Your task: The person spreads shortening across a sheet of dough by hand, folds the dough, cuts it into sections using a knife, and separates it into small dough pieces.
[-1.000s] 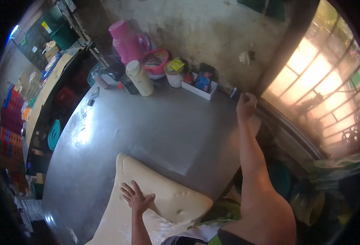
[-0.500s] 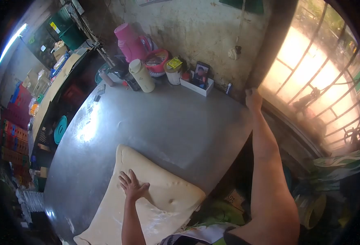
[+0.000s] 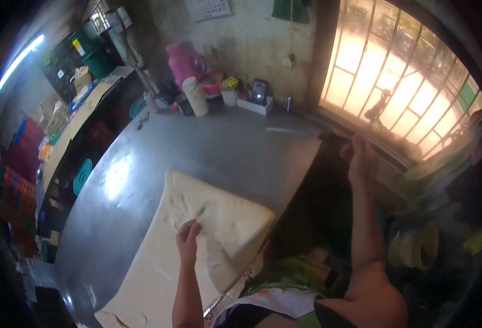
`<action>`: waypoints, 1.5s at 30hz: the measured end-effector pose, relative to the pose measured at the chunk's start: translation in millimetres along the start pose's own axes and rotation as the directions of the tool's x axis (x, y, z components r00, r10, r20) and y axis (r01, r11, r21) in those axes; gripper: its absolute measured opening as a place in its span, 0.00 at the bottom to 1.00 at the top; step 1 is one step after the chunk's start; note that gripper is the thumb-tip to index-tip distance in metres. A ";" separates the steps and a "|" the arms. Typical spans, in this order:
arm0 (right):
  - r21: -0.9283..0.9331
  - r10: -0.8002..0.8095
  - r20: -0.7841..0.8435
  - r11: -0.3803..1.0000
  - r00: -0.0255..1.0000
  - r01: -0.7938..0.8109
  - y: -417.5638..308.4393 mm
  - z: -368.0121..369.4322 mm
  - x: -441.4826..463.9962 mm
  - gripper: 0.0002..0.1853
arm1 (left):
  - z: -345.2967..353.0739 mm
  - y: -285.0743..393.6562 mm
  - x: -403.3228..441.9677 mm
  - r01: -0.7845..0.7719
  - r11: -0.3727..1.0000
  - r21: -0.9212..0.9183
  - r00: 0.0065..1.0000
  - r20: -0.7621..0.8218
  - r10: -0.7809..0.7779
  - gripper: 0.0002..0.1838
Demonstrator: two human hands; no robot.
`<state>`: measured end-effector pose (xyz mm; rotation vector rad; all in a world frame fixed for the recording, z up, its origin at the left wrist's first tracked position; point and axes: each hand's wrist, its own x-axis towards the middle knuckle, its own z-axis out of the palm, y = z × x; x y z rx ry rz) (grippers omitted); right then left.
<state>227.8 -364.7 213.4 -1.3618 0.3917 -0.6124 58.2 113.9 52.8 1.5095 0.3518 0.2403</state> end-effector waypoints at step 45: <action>-0.116 0.169 0.985 0.492 0.036 0.863 199.3 260.9 -672.2 0.49 | -412.7 34.0 -412.9 0.245 0.895 -0.373 0.703 -0.567 -0.429 0.17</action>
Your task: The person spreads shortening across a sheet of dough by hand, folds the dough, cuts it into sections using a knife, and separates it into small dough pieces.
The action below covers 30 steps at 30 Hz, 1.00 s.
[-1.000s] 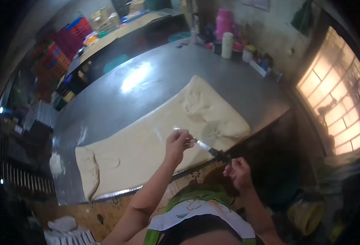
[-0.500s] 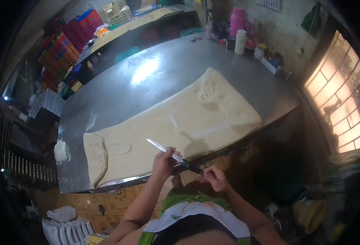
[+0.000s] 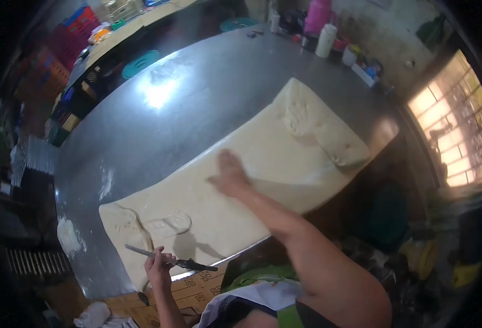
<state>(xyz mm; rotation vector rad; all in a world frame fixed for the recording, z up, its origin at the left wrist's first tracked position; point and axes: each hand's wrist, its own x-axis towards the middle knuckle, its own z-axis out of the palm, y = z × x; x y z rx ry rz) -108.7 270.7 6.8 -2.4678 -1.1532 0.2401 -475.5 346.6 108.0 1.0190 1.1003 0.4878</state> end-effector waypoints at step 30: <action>0.669 -0.119 0.405 0.714 0.906 -0.205 197.2 -166.7 -97.5 0.48 | 321.0 20.7 48.6 -0.111 0.982 0.154 0.967 0.246 0.071 0.14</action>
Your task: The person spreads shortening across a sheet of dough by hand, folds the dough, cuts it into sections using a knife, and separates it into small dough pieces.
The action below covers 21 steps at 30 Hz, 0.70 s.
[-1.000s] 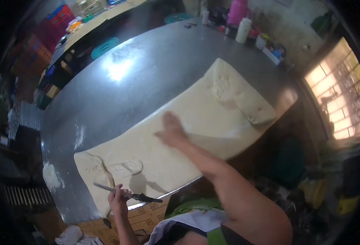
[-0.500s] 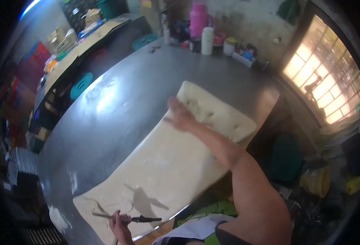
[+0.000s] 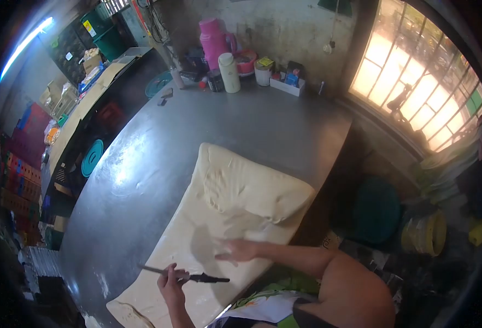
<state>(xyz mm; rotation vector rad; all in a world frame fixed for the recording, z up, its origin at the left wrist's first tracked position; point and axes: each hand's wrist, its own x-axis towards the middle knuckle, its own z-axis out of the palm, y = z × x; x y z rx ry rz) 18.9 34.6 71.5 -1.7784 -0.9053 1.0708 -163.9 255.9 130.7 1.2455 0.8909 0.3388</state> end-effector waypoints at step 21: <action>-0.589 0.076 -0.281 0.773 0.957 -0.235 -64.4 137.2 34.8 0.37 | -189.5 -85.0 -77.6 -0.484 0.382 0.787 0.873 0.463 0.153 0.27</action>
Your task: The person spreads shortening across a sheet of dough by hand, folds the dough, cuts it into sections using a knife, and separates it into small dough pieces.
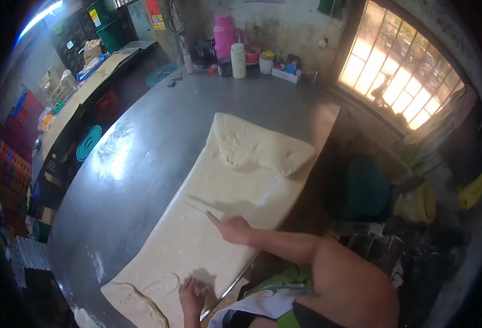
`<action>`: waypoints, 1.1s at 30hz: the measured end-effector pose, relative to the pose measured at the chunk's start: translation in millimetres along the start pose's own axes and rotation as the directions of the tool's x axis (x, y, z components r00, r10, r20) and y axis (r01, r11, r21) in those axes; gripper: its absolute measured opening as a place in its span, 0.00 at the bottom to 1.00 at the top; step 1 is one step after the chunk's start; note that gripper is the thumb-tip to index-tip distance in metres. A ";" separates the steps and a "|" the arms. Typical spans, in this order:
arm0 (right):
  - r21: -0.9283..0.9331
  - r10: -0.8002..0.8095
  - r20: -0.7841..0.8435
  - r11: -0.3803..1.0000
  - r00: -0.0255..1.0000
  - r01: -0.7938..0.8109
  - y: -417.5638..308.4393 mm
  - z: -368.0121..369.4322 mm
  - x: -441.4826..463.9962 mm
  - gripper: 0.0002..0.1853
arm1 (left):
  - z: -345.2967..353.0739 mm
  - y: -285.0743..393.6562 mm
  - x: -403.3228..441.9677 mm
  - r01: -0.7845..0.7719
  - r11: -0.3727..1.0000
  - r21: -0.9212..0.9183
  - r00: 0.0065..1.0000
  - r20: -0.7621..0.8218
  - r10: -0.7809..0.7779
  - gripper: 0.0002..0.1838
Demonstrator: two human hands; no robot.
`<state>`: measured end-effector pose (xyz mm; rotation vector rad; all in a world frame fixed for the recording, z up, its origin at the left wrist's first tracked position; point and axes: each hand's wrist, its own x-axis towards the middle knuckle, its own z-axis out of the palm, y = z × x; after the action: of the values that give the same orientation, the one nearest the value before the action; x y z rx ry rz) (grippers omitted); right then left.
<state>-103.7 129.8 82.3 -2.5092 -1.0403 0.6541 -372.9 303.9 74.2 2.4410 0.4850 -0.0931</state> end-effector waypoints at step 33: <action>0.364 0.318 -0.062 0.890 0.946 -0.275 209.7 39.8 -304.3 0.28 | 127.0 126.2 -167.5 0.733 0.446 -0.513 0.542 0.837 0.072 0.29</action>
<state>-195.7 -227.2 35.1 -2.3675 -0.4463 0.6926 -475.9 81.5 77.7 1.0414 0.4939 -0.8799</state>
